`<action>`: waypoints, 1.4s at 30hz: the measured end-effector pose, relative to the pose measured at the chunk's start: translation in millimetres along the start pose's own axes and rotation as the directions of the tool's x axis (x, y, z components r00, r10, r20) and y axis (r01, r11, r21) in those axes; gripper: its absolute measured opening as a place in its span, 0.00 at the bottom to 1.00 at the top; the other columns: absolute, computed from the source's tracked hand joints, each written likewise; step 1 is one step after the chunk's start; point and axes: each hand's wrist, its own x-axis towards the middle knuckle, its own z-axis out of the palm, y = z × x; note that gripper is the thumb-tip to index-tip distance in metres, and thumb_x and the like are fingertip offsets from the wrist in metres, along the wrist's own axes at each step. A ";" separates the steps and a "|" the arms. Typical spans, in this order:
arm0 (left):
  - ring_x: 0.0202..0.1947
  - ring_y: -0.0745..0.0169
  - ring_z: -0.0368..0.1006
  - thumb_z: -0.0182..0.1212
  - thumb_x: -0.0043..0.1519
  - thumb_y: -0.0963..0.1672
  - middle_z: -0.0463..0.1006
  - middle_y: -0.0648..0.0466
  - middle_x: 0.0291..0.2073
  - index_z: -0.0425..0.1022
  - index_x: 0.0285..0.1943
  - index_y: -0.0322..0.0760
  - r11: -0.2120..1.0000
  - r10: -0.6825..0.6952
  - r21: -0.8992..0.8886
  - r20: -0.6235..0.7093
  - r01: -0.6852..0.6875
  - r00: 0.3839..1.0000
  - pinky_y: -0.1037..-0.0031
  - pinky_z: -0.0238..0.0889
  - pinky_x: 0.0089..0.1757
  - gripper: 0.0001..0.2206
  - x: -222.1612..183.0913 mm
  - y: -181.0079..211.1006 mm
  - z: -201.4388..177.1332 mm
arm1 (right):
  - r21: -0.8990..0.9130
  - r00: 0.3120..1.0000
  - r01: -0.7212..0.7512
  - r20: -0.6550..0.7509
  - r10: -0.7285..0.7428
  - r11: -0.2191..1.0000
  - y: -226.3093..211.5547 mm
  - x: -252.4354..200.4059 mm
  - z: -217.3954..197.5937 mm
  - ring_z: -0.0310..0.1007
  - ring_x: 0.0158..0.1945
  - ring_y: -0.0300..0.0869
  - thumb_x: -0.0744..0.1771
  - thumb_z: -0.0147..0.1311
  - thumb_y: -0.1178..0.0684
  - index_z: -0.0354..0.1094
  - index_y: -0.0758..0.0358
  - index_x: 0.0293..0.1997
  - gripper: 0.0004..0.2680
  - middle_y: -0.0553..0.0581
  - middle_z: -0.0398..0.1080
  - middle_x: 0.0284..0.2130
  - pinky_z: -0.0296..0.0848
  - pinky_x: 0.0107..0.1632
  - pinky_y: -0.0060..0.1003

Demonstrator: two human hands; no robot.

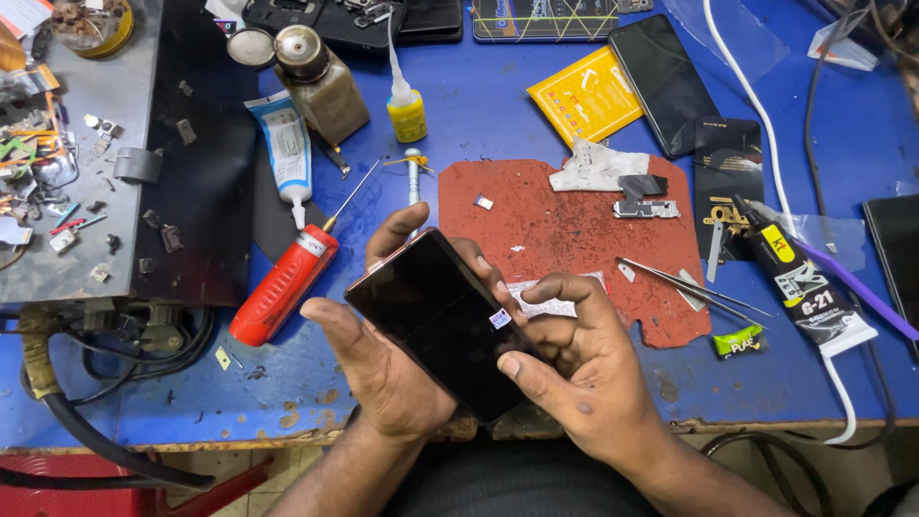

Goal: The person uses tweezers to carefully remove a small component from the internal frame of a disassembled smartphone. They then flip the phone over to inspect the screen and edges before placing it back on the workbench.

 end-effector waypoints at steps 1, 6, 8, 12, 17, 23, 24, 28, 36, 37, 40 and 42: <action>0.48 0.48 0.76 0.51 0.62 0.66 0.74 0.39 0.49 0.57 0.75 0.37 1.000 0.003 0.004 -0.005 -0.003 1.000 0.57 0.75 0.48 0.42 0.3 -0.3 -0.5 | 0.008 1.000 -0.006 -0.003 0.006 1.000 0.2 0.9 0.4 0.74 0.44 0.31 0.66 0.57 0.67 0.53 0.62 0.62 0.20 0.62 0.75 0.52 0.72 0.46 0.26; 0.46 0.48 0.76 0.53 0.63 0.65 0.74 0.40 0.46 0.57 0.73 0.38 1.000 0.005 -0.016 -0.021 -0.006 1.000 0.58 0.75 0.46 0.40 -0.1 -3.4 0.1 | 0.016 1.000 0.004 0.003 -0.004 1.000 2.2 1.6 1.5 0.73 0.48 0.32 0.66 0.57 0.67 0.53 0.63 0.63 0.20 0.65 0.75 0.55 0.72 0.51 0.27; 0.46 0.48 0.76 0.53 0.64 0.65 0.74 0.40 0.45 0.58 0.71 0.38 1.000 0.004 -0.023 -0.019 -0.004 1.000 0.59 0.75 0.46 0.39 0.8 -3.6 0.6 | 0.024 1.000 0.006 0.009 -0.006 1.000 2.6 1.8 1.7 0.74 0.50 0.32 0.66 0.57 0.67 0.53 0.63 0.62 0.20 0.65 0.74 0.57 0.72 0.52 0.28; 0.45 0.49 0.75 0.53 0.63 0.65 0.74 0.41 0.44 0.58 0.71 0.38 1.000 -0.007 -0.023 -0.003 0.007 1.000 0.60 0.75 0.45 0.39 2.1 -2.3 1.7 | 0.030 1.000 -0.001 0.007 0.000 1.000 3.1 0.8 0.1 0.74 0.49 0.34 0.66 0.57 0.67 0.53 0.63 0.63 0.20 0.64 0.73 0.58 0.73 0.50 0.29; 0.45 0.50 0.75 0.53 0.64 0.65 0.74 0.41 0.44 0.58 0.73 0.38 1.000 -0.004 -0.008 -0.005 0.004 1.000 0.61 0.74 0.46 0.39 3.8 -0.1 3.7 | 0.059 1.000 -0.001 0.001 0.001 0.998 6.2 -1.2 -5.9 0.76 0.47 0.38 0.66 0.59 0.67 0.52 0.62 0.65 0.22 0.66 0.77 0.47 0.73 0.48 0.30; 0.45 0.54 0.75 0.51 0.66 0.65 0.74 0.43 0.44 0.57 0.75 0.37 0.999 0.005 0.050 0.006 -0.005 1.000 0.63 0.74 0.47 0.39 9.0 7.8 0.8 | -0.019 0.995 0.073 -0.072 -0.074 0.997 3.2 -2.9 -16.0 0.76 0.51 0.40 0.67 0.56 0.66 0.53 0.64 0.66 0.21 0.65 0.77 0.45 0.74 0.54 0.32; 0.45 0.55 0.75 0.50 0.66 0.65 0.74 0.44 0.43 0.57 0.74 0.37 0.997 0.010 0.074 0.010 -0.011 1.000 0.64 0.73 0.47 0.39 10.7 9.3 -1.0 | -0.019 0.994 0.082 -0.075 -0.083 0.996 2.0 -2.8 -18.3 0.78 0.49 0.42 0.67 0.56 0.65 0.53 0.64 0.66 0.20 0.66 0.77 0.44 0.76 0.52 0.35; 0.44 0.56 0.74 0.49 0.67 0.65 0.72 0.45 0.41 0.57 0.72 0.37 0.997 0.009 0.082 -0.004 -0.009 1.000 0.63 0.74 0.47 0.38 18.5 13.3 -4.7 | -0.028 0.987 0.134 -0.084 -0.136 0.991 -4.6 -0.2 -28.8 0.81 0.45 0.49 0.69 0.54 0.63 0.52 0.65 0.66 0.18 0.71 0.77 0.44 0.82 0.47 0.43; 0.39 0.59 0.72 0.46 0.70 0.64 0.72 0.47 0.39 0.61 0.70 0.37 0.986 0.007 0.164 0.062 -0.017 0.998 0.64 0.74 0.45 0.35 51.9 30.5 3.7 | -0.232 0.939 0.303 -0.091 -0.330 0.924 -37.5 13.5 -70.3 0.81 0.48 0.53 0.74 0.53 0.63 0.50 0.67 0.66 0.14 0.73 0.76 0.44 0.84 0.50 0.45; 0.39 0.59 0.73 0.47 0.70 0.64 0.73 0.47 0.40 0.62 0.69 0.37 0.985 0.010 0.174 0.078 -0.023 0.997 0.64 0.74 0.44 0.34 57.0 33.0 5.5 | -0.269 0.929 0.317 -0.104 -0.355 0.909 -44.6 16.8 -78.2 0.81 0.48 0.53 0.75 0.54 0.63 0.50 0.67 0.65 0.13 0.73 0.76 0.45 0.83 0.50 0.45; 0.39 0.57 0.73 0.47 0.70 0.64 0.74 0.46 0.40 0.67 0.58 0.31 0.980 -0.021 0.197 0.120 -0.003 0.993 0.65 0.71 0.42 0.33 81.3 38.8 6.6 | -0.335 0.901 0.358 -0.120 -0.417 0.871 -64.0 30.4 -106.4 0.80 0.46 0.51 0.75 0.53 0.61 0.51 0.64 0.66 0.14 0.69 0.75 0.45 0.83 0.49 0.42; 0.41 0.56 0.73 0.47 0.68 0.63 0.74 0.46 0.41 0.70 0.54 0.27 0.965 -0.027 0.263 0.158 -0.015 0.987 0.65 0.70 0.43 0.34 96.0 42.1 6.0 | -0.340 0.888 0.378 -0.131 -0.441 0.861 -76.9 46.2 -128.8 0.80 0.46 0.50 0.75 0.51 0.59 0.55 0.64 0.63 0.10 0.67 0.74 0.46 0.83 0.49 0.41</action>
